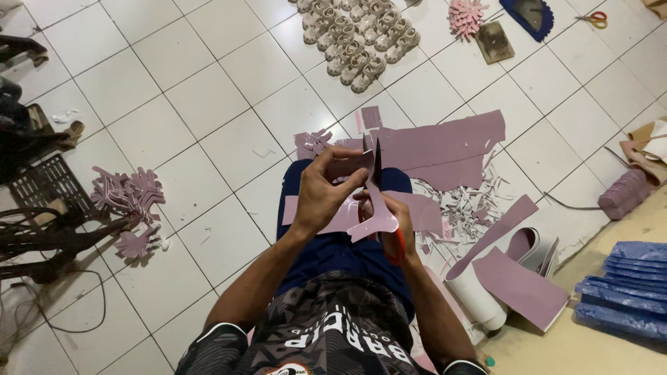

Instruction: The person sits on the workshop floor and cuts mauve foam sheets with red-handled scissors, trimming curved petal shapes from the material and letting scraps fall onto the floor among finished foam flower pieces.

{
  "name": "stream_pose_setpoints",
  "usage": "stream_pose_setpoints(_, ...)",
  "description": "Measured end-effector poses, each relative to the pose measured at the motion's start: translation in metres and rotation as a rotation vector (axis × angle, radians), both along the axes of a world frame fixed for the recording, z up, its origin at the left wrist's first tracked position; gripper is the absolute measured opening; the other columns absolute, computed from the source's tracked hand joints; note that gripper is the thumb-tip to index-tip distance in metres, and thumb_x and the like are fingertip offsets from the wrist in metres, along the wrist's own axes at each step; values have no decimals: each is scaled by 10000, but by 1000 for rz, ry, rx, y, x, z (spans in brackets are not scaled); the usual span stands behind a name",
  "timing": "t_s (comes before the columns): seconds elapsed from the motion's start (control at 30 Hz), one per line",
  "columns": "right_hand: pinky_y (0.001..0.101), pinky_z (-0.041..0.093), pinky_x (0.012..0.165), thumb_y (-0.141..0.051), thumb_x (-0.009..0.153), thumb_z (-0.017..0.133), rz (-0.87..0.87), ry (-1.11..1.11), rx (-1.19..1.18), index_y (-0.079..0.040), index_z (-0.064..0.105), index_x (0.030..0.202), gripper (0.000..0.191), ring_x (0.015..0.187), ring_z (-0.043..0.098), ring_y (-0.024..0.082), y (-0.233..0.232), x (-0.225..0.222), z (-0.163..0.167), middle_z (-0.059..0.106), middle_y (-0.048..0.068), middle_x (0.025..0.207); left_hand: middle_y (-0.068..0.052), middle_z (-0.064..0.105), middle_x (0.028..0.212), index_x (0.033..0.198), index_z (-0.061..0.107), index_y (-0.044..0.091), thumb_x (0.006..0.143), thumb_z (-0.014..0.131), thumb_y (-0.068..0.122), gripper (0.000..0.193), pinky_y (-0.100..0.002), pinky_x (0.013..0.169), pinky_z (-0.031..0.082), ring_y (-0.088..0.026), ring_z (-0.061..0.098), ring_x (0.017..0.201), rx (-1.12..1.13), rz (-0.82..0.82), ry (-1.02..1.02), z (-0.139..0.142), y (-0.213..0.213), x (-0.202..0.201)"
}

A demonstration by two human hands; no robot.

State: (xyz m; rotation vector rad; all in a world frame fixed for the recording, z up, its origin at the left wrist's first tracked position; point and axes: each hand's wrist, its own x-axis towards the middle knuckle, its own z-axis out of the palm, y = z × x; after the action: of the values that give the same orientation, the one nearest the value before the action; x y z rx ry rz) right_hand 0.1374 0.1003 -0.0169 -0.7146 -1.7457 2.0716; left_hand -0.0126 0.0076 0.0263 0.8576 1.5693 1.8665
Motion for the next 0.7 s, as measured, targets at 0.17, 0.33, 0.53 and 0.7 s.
stream_pose_setpoints(0.17, 228, 394, 421, -176, 1010, 580, -67, 16, 20, 57, 694, 1049, 262, 471, 549, 89, -9, 0, -1, 606, 47, 644, -156, 769, 1121, 1242, 624, 8, 951, 729, 81, 318, -322, 923, 649, -200, 765, 1045, 30, -26, -53, -7, 2, 3)
stream_pose_setpoints(0.33, 227, 356, 373, -222, 994, 591, -126, 22, -53, 48, 676, 979, 284, 414, 505, 89, -15, -1, -13, 594, 53, 616, -147, 752, 1078, 1226, 628, -19, 923, 742, 85, 340, -333, 886, 669, -191, 765, 990, -14, -20, -173, -8, 6, 2)
stream_pose_setpoints(0.53, 215, 407, 527, -288, 1004, 613, -83, 71, 73, 18, 670, 1110, 329, 606, 511, 53, -4, 7, -17, 571, -1, 733, -146, 714, 1138, 1306, 637, -46, 933, 755, 86, 413, -326, 883, 653, -189, 741, 989, -21, -135, -228, 5, -4, -14)
stream_pose_setpoints(0.7, 204, 415, 536, -289, 975, 642, 16, -34, 199, 17, 656, 1177, 367, 606, 495, 40, 6, 13, 2, 549, -33, 721, -143, 683, 1218, 1403, 532, 23, 852, 790, 139, 619, -299, 894, 650, -201, 759, 1011, -154, -198, -21, 21, -12, -23)
